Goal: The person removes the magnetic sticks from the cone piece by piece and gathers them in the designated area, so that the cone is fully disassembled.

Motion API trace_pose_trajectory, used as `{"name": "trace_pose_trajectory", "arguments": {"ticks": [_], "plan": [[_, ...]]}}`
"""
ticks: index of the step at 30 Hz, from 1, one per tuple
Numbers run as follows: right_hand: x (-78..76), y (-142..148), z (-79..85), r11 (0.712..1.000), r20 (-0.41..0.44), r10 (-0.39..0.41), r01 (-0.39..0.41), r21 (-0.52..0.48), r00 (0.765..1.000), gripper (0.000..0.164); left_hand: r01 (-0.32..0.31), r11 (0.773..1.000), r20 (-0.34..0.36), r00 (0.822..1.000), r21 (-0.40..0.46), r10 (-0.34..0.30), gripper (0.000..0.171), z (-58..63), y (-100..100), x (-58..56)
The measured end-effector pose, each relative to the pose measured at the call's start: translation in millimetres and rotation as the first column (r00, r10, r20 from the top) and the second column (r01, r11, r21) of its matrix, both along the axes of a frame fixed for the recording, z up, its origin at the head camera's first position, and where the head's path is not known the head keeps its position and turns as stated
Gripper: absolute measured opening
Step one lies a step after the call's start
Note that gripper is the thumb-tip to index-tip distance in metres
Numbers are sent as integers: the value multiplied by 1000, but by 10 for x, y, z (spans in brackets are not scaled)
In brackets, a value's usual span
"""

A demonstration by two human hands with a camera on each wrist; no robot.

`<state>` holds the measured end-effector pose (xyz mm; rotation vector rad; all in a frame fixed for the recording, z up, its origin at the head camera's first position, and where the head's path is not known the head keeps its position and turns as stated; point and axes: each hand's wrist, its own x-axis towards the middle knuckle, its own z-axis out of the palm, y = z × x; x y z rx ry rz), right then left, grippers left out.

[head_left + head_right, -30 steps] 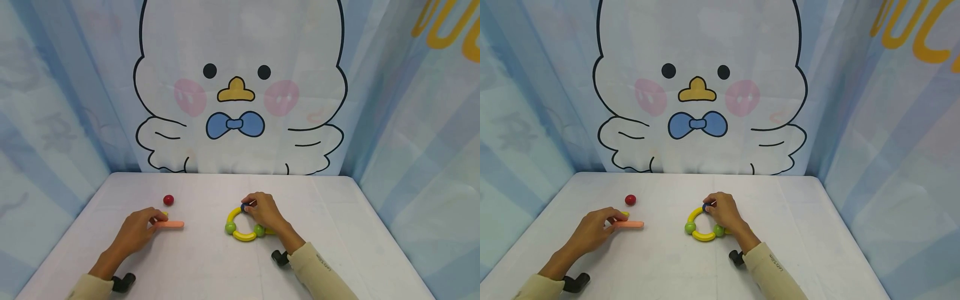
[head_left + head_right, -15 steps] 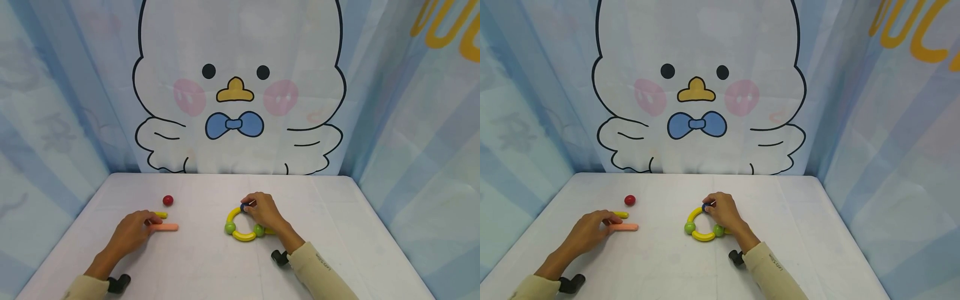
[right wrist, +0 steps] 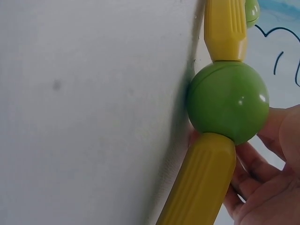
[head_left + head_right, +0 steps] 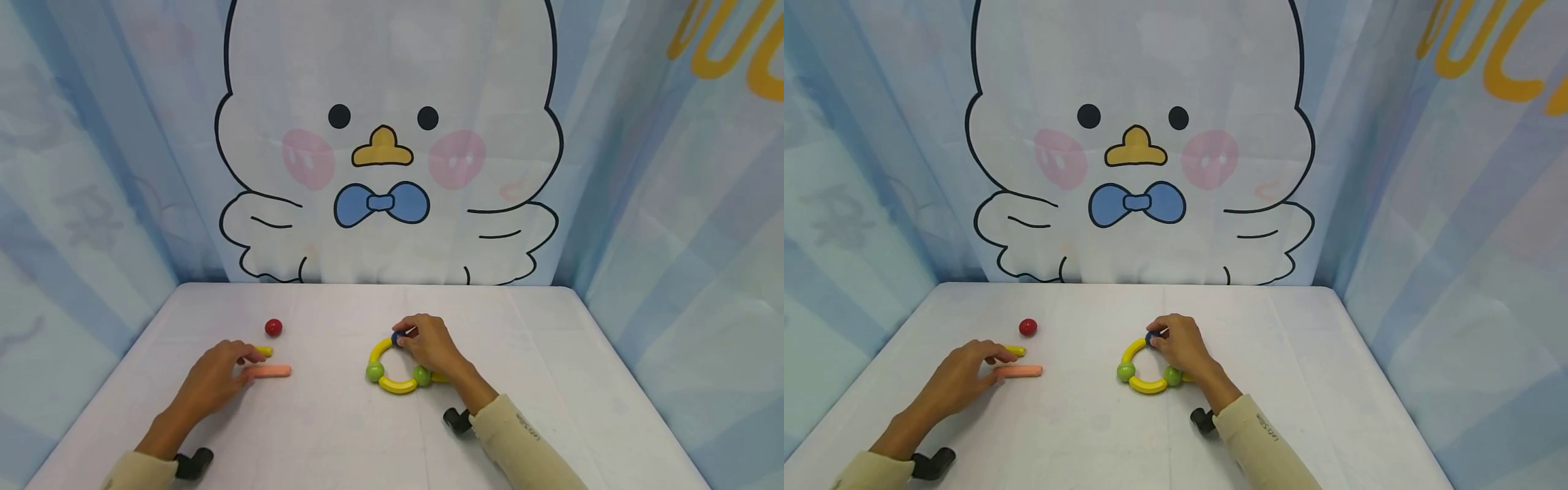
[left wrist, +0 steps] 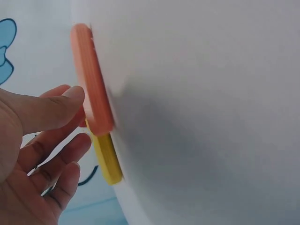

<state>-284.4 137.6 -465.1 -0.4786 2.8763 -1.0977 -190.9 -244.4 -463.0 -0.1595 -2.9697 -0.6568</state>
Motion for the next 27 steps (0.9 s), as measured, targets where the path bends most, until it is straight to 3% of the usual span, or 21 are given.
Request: {"name": "trace_pose_trajectory", "arguments": {"ticks": [9,19,27], "plan": [[60,99,42,1000,-31,9,-10,-3,999,31,55,998,-94,994,30,-52,28,107,345,-33],[219,247,123,1000,-77,-23,24,7,997,24,147,988,-122,983,50,-140,32,183,954,-134],[398,437,149,998,-72,-56,58,27,996,22,275,954,-144,956,121,-257,31,157,1453,-193]]}}
